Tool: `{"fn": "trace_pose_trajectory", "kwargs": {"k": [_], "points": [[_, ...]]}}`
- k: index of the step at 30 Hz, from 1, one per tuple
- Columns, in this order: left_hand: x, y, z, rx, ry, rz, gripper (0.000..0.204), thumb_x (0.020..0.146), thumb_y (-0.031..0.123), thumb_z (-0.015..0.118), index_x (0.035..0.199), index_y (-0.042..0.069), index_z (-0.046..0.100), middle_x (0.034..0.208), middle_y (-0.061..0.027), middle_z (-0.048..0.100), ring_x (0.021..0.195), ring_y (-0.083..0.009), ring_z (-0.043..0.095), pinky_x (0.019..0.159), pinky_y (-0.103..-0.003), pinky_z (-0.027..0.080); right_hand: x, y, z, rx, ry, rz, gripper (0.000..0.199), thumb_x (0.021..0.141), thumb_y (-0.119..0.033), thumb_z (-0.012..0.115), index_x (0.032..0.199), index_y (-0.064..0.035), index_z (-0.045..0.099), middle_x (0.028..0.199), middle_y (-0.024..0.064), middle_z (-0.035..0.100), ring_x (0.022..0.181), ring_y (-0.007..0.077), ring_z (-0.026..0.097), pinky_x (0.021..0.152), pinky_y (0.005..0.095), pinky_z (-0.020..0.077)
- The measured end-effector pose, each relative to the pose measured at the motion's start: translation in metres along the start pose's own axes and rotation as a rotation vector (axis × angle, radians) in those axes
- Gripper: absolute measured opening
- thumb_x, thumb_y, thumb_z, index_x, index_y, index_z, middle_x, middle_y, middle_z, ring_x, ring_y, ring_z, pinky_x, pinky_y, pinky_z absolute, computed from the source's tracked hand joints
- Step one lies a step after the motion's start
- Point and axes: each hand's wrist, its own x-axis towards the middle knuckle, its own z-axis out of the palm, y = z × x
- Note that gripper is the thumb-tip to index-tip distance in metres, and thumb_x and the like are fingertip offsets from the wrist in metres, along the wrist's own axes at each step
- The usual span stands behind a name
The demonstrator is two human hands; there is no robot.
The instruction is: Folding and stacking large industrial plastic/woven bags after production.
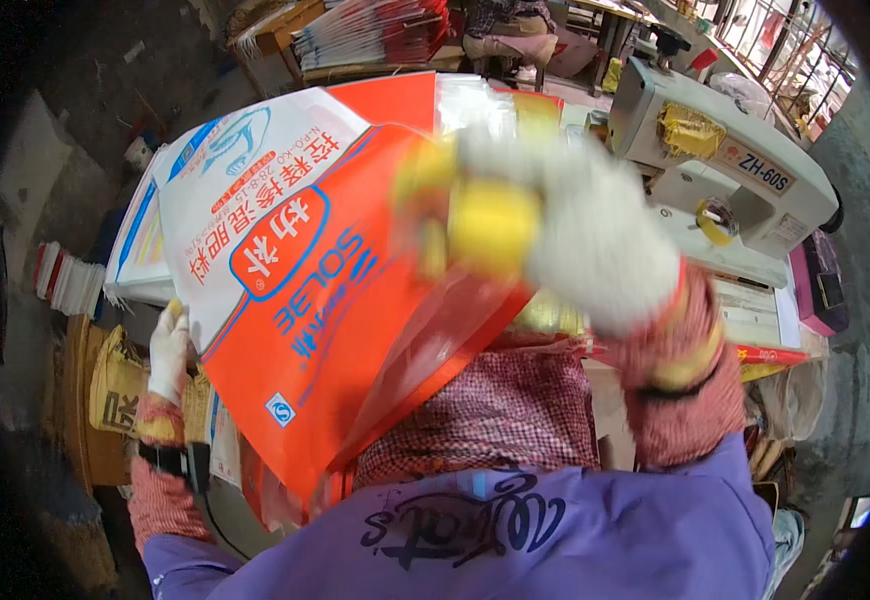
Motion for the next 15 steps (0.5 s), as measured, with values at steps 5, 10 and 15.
{"fn": "trace_pose_trajectory", "kwargs": {"k": [5,10,15], "points": [[-0.089,-0.024,0.058,-0.232,0.103,0.110,0.065,0.087,0.018,0.052,0.135,-0.006,0.016,0.140,-0.0193,0.024,0.128,-0.0237,0.028,0.105,-0.034,0.024,0.057,0.063,-0.025,-1.035,-0.262,0.215,0.044,0.079,-0.043,0.051,0.117,-0.0221,0.055,0.088,0.0138,0.064,0.075,0.0319,0.061,0.067,0.0378,0.0485],[-0.160,-0.073,0.099,-0.525,0.135,-0.029,0.045,0.089,0.018,0.053,0.126,0.001,0.032,0.122,-0.0092,0.046,0.110,-0.0182,0.046,0.095,-0.032,0.037,0.014,0.141,-0.001,-0.835,-0.289,0.378,0.048,0.082,-0.029,0.050,0.129,-0.0344,0.041,0.092,0.0170,0.062,0.079,0.0304,0.061,0.069,0.0360,0.0471],[-0.189,-0.063,0.123,-0.794,-0.067,-0.277,0.049,0.089,0.033,0.052,0.122,0.000,0.039,0.116,-0.0072,0.051,0.106,-0.0176,0.049,0.089,-0.032,0.042,-0.025,0.140,-0.006,-0.612,-0.055,0.223,0.051,0.078,-0.029,0.061,0.126,-0.0162,0.047,0.104,0.0175,0.059,0.093,0.0314,0.058,0.081,0.0345,0.0450]]}}
